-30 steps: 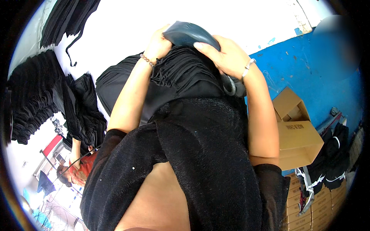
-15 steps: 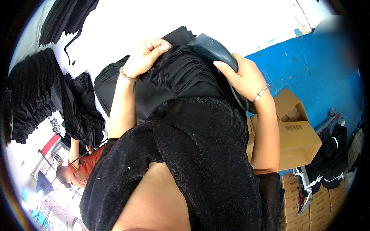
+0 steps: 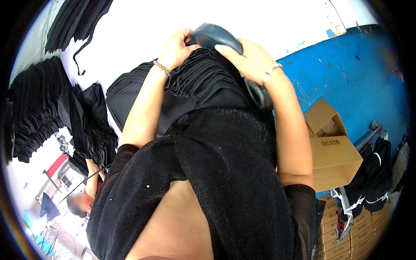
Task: The person scans individual black fabric items from a stack using a handheld scanner and moves them to the side of the table.
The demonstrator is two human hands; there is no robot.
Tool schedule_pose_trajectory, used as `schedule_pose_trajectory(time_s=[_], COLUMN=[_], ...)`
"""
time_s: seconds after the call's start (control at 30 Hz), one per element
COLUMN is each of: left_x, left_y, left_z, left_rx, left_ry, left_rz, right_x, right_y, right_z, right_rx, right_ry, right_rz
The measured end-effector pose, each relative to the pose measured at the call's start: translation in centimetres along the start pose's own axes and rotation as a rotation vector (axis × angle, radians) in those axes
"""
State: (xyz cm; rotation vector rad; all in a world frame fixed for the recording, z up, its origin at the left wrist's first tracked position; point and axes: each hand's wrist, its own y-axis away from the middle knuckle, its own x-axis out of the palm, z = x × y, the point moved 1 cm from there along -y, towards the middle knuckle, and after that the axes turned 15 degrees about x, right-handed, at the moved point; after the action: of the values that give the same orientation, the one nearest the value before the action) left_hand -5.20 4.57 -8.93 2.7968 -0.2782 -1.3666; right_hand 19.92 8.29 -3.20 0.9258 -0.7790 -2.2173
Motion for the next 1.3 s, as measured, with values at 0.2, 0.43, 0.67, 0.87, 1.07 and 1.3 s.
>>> schedule_pose_trajectory(time_s=[0.2,0.43,0.67,0.87,1.07,1.3], left_x=[-0.3,-0.4,0.0,-0.1,-0.4,-0.7], left_y=[0.5,0.7,0.6,1.0,0.8,0.9], left_z=[-0.5,-0.2,-1.3,-0.7,-1.0,-1.6], left_rx=[-0.090,-0.041,-0.033,-0.080,-0.143,-0.093], left_ry=[0.422,0.667,0.549,0.553,0.594,0.567], left_rz=[-0.101,-0.148,-0.194,-0.172,-0.123,-0.075], right_x=[-0.2,0.3,0.1,-0.2,0.2,-0.4], right_y=[2.5,0.9,0.9,1.8,0.6,1.5], right_z=[-4.1,-0.9,-1.9,-2.6,-0.8,-3.9], right_rx=[-0.067,-0.068,-0.040,-0.063,-0.106,0.015], right_ry=[-0.177,-0.316,-0.283,-0.367,-0.329,-0.347], right_rz=[0.044,0.120,0.094,0.174,0.177,0.174])
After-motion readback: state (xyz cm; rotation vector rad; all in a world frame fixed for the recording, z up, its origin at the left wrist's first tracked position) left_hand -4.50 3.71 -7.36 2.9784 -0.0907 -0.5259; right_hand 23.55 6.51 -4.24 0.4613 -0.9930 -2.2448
